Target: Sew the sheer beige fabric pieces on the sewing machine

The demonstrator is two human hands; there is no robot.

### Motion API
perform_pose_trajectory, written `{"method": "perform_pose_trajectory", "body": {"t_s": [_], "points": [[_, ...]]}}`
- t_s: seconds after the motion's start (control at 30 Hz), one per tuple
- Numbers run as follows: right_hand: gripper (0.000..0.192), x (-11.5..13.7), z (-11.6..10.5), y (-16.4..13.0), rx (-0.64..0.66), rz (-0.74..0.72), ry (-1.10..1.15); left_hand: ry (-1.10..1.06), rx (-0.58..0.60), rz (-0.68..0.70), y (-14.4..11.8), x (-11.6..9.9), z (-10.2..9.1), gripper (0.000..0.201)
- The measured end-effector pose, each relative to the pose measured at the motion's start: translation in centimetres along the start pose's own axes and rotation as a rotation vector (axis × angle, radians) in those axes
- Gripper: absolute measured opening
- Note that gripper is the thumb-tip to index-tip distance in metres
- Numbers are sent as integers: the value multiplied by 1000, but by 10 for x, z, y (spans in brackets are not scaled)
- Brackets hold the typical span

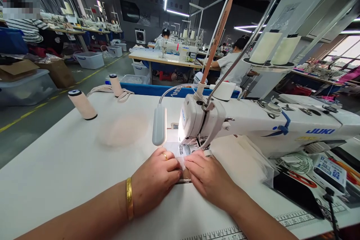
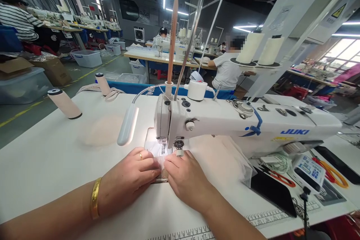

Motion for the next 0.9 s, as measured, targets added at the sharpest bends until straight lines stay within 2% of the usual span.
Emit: {"method": "perform_pose_trajectory", "body": {"t_s": [0.17,0.5,0.9], "points": [[25,-3,4,0,-10,14,-7,-1,-18,8,-1,0,4,26],[37,-12,13,0,-40,116,-73,23,-4,-41,3,15,8,24],[43,-17,19,-1,25,207,-139,183,0,-81,9,32,14,29]]}}
Point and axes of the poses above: each hand's wrist, its own y-axis towards the middle knuckle, its own z-axis out of the palm, x = y × z, the point moved 3 cm from there along y, towards the middle knuckle, and after that the axes turned 7 degrees about -x, right-handed, at the moved point
